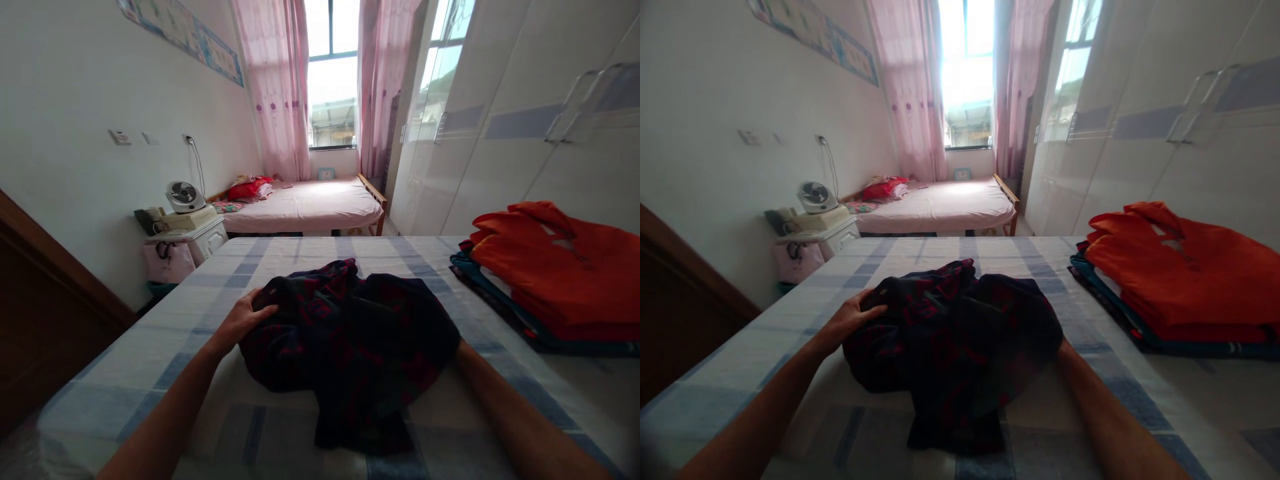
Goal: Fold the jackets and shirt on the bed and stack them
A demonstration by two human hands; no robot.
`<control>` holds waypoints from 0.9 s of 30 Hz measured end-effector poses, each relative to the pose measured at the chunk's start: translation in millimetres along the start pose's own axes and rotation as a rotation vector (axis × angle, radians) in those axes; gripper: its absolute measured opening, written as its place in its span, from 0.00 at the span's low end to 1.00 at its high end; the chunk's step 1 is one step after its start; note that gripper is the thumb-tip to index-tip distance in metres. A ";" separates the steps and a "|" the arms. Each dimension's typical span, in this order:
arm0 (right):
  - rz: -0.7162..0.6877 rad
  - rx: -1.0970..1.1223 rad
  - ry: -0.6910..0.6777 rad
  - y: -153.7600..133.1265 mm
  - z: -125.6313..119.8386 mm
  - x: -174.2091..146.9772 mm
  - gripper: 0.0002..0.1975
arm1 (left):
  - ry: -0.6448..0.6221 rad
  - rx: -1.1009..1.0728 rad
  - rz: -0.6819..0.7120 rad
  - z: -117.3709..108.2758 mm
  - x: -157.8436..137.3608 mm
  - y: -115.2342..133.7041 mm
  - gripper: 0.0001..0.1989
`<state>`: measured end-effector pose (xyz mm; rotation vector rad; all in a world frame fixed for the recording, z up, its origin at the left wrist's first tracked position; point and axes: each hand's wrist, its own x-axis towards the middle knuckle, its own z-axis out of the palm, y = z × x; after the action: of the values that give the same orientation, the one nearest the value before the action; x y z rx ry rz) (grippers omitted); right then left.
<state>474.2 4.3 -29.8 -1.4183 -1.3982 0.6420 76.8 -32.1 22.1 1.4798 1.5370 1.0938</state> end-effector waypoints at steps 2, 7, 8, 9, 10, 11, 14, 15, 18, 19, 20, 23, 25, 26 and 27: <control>0.036 0.162 -0.014 -1.6 -8.1 3.7 0.13 | 0.079 0.041 0.037 -4.3 -3.6 9.4 0.29; 0.119 0.454 0.098 -13.6 -50.8 22.1 0.28 | 0.397 0.159 0.189 -31.6 -17.7 51.5 0.23; 0.134 0.472 0.143 -17.6 -58.3 23.5 0.28 | 0.436 0.207 0.212 -36.8 -19.5 56.7 0.23; 0.146 0.451 0.188 -23.0 -63.1 22.3 0.28 | 0.448 0.254 0.223 -40.8 -20.6 59.0 0.23; 0.143 0.391 0.216 -29.9 -64.3 17.7 0.27 | 0.432 0.303 0.220 -43.3 -21.1 58.0 0.24; 0.122 0.298 0.207 -38.6 -61.5 9.3 0.26 | 0.391 0.354 0.203 -44.3 -21.2 53.9 0.25; -0.028 0.037 -0.109 -71.8 -31.4 -36.6 0.22 | 0.238 0.457 0.122 -41.0 -23.1 30.0 0.31; -0.081 -0.061 -0.289 -82.7 -16.6 -56.0 0.22 | 0.204 0.468 0.101 -39.5 -25.2 20.8 0.33; -0.318 -0.339 -0.621 -103.3 28.2 -108.4 0.30 | 0.178 0.452 0.035 -40.5 -36.6 -2.7 0.35; -0.384 -0.407 -0.668 -105.1 40.4 -120.0 0.34 | 0.188 0.454 -0.001 -43.2 -41.3 -8.4 0.35; -0.441 -0.460 -0.688 -104.8 50.3 -127.5 0.35 | 0.191 0.454 -0.039 -46.9 -46.1 -12.8 0.34; -0.493 -0.511 -0.663 -99.0 65.7 -128.2 0.18 | 0.140 0.353 -0.101 -59.1 -58.8 -18.0 0.28; -0.428 -0.448 -0.607 -97.2 63.4 -116.8 0.11 | 0.116 0.192 -0.093 -64.3 -65.8 -14.4 0.25; -0.369 -0.391 -0.572 -97.4 58.2 -109.7 0.11 | 0.138 0.116 -0.076 -65.7 -68.9 -10.9 0.24; -0.296 -0.323 -0.525 -98.1 50.2 -102.3 0.11 | 0.182 0.059 -0.058 -66.6 -72.0 -6.6 0.24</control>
<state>369.5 -95.0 12.7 -1.2936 -2.1601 0.6393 18.2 -109.6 36.9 1.3969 1.7395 1.1849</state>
